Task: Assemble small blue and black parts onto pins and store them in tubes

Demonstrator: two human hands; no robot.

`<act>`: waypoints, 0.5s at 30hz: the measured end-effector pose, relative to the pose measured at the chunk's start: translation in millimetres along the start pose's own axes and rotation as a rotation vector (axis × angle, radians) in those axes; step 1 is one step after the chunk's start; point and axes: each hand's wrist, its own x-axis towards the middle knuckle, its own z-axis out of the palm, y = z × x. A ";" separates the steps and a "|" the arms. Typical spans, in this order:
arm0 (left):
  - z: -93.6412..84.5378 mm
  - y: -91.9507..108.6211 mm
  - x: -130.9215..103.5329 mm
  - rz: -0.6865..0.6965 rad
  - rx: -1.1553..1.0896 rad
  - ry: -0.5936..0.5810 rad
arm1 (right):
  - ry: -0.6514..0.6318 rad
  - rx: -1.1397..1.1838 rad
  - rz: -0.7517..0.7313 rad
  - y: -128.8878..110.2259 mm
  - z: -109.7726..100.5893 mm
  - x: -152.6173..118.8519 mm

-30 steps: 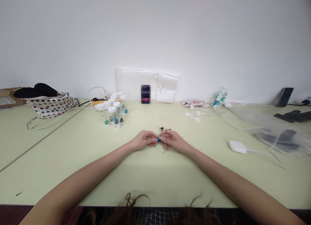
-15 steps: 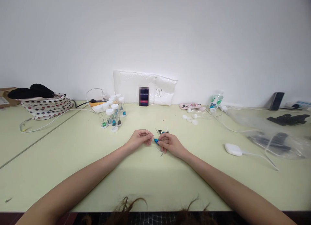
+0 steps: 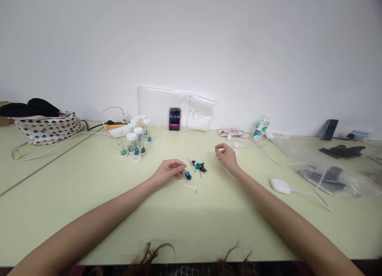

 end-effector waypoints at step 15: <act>7.5 -4.5 3.7 -0.035 0.105 -0.085 | -0.102 -0.671 0.440 92.3 -42.5 105.2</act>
